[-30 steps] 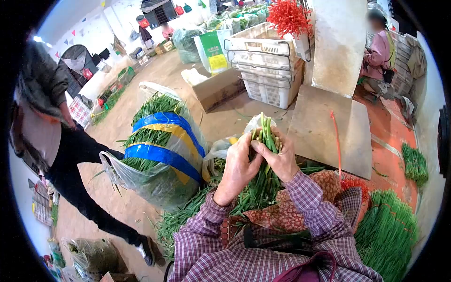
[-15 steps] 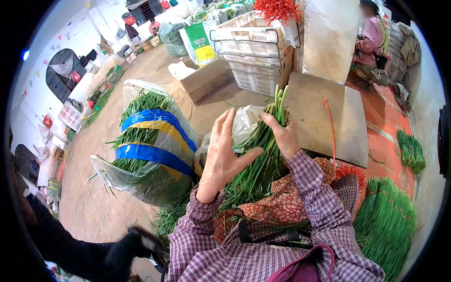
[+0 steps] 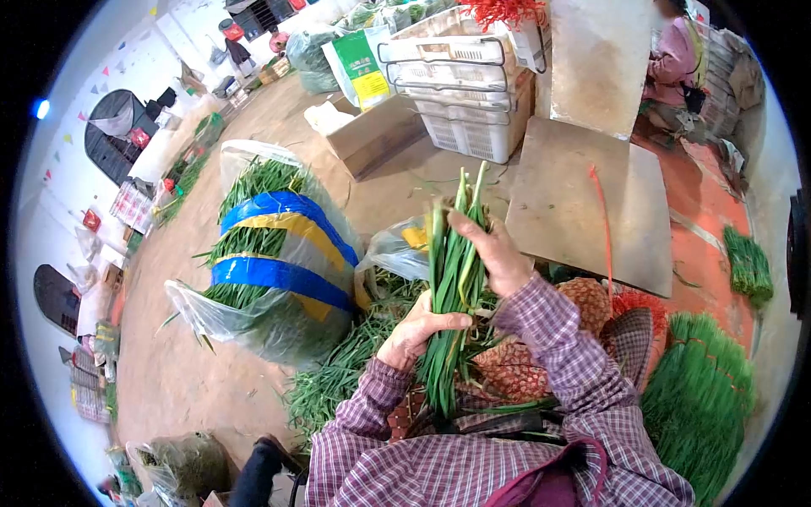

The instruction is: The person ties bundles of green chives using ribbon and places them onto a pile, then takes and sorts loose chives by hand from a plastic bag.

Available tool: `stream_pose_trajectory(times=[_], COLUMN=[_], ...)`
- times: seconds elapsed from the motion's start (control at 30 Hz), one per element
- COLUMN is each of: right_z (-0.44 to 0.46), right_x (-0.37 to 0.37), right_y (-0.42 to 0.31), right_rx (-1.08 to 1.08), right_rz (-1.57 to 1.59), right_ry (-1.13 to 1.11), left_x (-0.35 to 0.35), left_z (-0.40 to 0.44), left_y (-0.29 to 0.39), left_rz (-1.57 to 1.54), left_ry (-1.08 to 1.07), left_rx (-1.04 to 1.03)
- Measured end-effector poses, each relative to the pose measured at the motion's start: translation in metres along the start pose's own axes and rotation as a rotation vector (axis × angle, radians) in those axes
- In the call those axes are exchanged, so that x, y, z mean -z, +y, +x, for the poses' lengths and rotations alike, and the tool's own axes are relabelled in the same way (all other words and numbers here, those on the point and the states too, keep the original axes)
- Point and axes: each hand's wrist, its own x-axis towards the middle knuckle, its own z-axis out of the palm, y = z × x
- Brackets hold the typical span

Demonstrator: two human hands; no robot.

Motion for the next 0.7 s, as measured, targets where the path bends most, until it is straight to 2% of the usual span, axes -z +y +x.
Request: stream_pose_trajectory(times=[0.03,0.13,0.17,0.2,0.27,0.3,0.4,0.53,0.6,0.67,0.7], right_z=[0.004,0.001,-0.004,-0.013,-0.027,-0.026,-0.032,-0.028,-0.024,-0.013,-0.014], right_x=[0.004,0.025,0.025,0.02,0.013,0.004,-0.011,-0.006,0.001,0.015,0.018], right_y=[-0.004,-0.014,-0.009,-0.015,-0.02,-0.011,-0.004,0.001,-0.004,-0.009,-0.019], right_rx=[0.085,0.26,0.394,0.392,0.237,0.405,0.438,0.435,0.452,0.78,0.703], right_rz=[-0.178,-0.377,-0.377,-0.376,-0.658,-0.74,-1.028,-0.903,-0.954,-1.077,-1.177], right_ry=[0.044,0.145,0.203,0.203,0.18,0.195,0.205,0.204,0.216,0.31,0.34], left_x=[0.002,0.011,0.012,0.012,0.009,0.009,0.011,0.012,0.013,0.021,0.023], left_z=[-0.004,-0.008,-0.008,-0.006,-0.004,-0.004,0.002,0.0,-0.002,-0.003,-0.005], left_y=[0.001,0.001,0.002,0.002,0.006,0.007,-0.002,0.003,0.006,0.007,0.007], left_rz=[-0.02,-0.049,-0.023,0.003,0.038,0.074,0.127,0.139,0.136,0.234,0.233], left_ry=[0.045,0.157,0.195,0.23,0.236,0.242,0.238,0.265,0.265,0.275,0.277], left_rx=[0.003,-0.028,-0.046,-0.062,-0.075,-0.086,-0.165,-0.16,-0.167,-0.113,-0.105])
